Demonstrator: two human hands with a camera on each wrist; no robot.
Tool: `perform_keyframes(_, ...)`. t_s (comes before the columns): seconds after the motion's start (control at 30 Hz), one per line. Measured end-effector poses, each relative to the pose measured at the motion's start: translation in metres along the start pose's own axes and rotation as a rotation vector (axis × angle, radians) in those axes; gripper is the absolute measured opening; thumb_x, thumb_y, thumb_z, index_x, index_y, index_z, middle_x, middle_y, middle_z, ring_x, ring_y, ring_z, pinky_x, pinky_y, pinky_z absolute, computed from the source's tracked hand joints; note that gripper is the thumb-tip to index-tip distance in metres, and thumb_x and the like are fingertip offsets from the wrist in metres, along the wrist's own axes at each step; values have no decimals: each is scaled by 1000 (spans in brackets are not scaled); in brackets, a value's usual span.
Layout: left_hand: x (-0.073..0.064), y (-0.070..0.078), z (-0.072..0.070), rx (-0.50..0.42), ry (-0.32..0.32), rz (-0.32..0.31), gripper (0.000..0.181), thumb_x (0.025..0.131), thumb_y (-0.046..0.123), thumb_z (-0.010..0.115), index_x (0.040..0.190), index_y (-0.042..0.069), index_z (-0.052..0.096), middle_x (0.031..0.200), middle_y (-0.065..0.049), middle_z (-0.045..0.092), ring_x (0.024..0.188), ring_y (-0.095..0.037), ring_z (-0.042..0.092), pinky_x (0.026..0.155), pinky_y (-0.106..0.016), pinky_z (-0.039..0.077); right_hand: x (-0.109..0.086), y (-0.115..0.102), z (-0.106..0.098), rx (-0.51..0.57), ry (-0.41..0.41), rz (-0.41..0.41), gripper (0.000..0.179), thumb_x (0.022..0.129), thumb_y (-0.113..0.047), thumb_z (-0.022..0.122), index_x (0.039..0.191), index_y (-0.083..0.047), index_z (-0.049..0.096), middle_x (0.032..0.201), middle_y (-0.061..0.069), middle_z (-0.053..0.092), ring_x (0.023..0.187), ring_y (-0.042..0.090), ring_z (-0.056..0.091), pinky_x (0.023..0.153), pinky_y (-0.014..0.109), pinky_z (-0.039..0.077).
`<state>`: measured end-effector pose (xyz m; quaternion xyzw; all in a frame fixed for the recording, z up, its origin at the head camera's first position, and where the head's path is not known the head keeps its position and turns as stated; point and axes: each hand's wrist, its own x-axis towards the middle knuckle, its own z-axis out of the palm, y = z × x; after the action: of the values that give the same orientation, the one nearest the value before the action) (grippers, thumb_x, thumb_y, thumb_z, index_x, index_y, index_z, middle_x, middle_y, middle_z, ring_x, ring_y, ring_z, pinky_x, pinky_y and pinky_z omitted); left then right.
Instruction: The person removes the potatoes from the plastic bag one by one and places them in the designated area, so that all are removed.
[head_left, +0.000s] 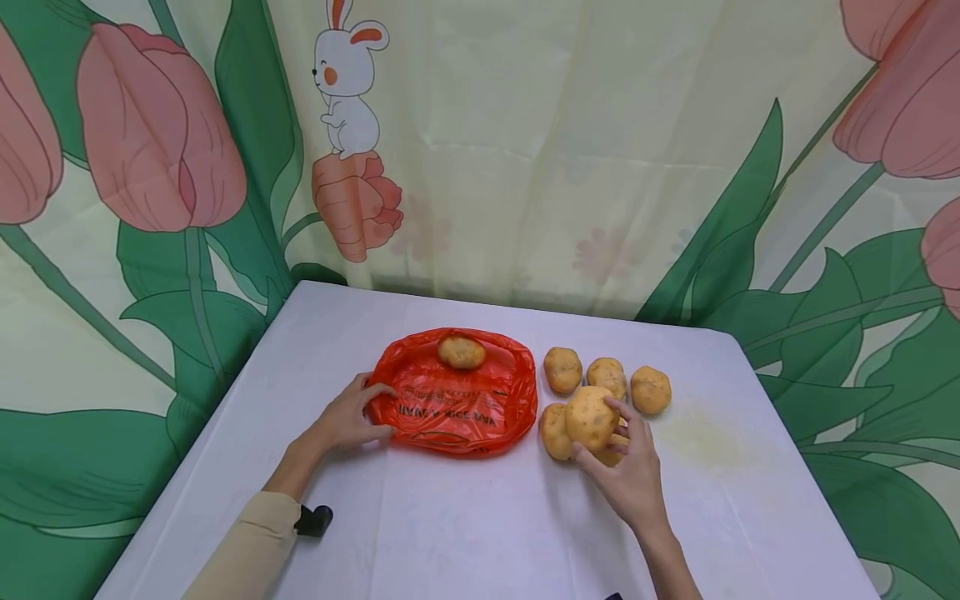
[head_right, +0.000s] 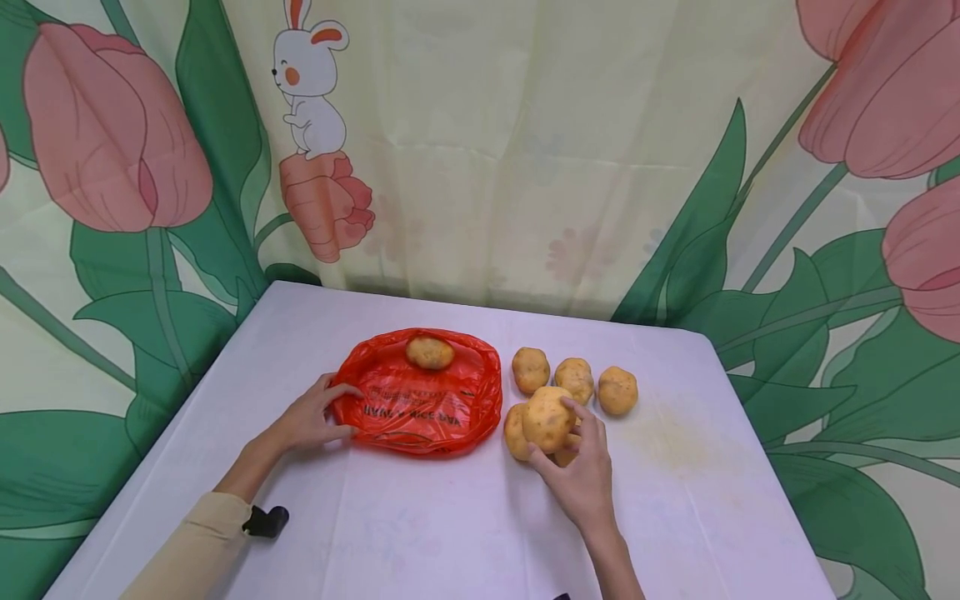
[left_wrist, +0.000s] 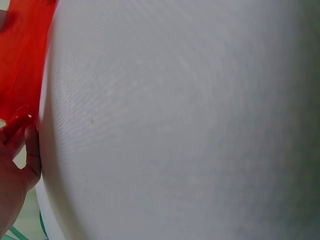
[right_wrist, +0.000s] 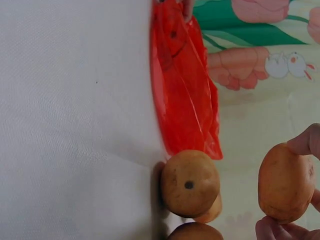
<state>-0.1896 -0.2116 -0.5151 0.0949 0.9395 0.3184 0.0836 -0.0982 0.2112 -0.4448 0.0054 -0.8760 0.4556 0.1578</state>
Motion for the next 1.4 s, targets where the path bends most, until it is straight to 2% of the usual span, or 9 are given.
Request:
perform_keyframes(0.17, -1, 1, -1, 9, 1, 5, 60, 75, 38, 82, 130, 24, 63, 152, -16, 39, 138, -40, 40, 103, -64, 48, 1, 0, -5, 3, 15, 13, 79, 76, -8, 88, 144, -9, 47, 142, 13, 49, 112, 29, 56, 83, 13, 49)
perform_keyframes(0.47, -1, 0, -1, 10, 5, 13, 58, 75, 37, 82, 129, 24, 63, 152, -16, 38, 139, -40, 40, 104, -64, 46, 5, 3, -16, -14, 65, 38, 79, 78, -9, 86, 146, -8, 46, 140, 15, 49, 112, 24, 53, 81, 12, 46)
perform_keyframes(0.8, -3, 1, -2, 5, 14, 28, 56, 75, 36, 81, 128, 24, 63, 151, -16, 39, 138, -40, 41, 104, -64, 47, 12, 7, -32, -19, 136, 46, 78, 81, -9, 84, 148, -6, 44, 146, 16, 47, 115, 30, 53, 80, 7, 41)
perform_keyframes(1.03, -3, -1, 0, 6, 32, 53, 55, 76, 36, 80, 127, 25, 64, 151, -15, 40, 138, -40, 42, 105, -64, 46, 16, 11, -42, -47, 157, 106, 80, 84, -13, 83, 151, -6, 39, 153, 17, 42, 121, 35, 50, 81, 8, 40)
perform_keyframes(1.3, -3, -2, 1, 5, 45, 82, 53, 77, 36, 80, 126, 24, 65, 150, -15, 41, 137, -39, 43, 106, -63, 45, 14, 20, -52, -83, 176, 204, 82, 86, -14, 81, 154, -10, 36, 153, 15, 42, 122, 30, 48, 82, 14, 44)
perform_keyframes(1.4, -4, -2, 0, 2, 42, 79, 53, 76, 35, 80, 126, 23, 65, 150, -15, 41, 137, -39, 43, 106, -64, 45, 14, 25, -56, -92, 162, 228, 83, 87, -15, 80, 155, -10, 34, 154, 16, 40, 124, 33, 47, 82, 15, 43)
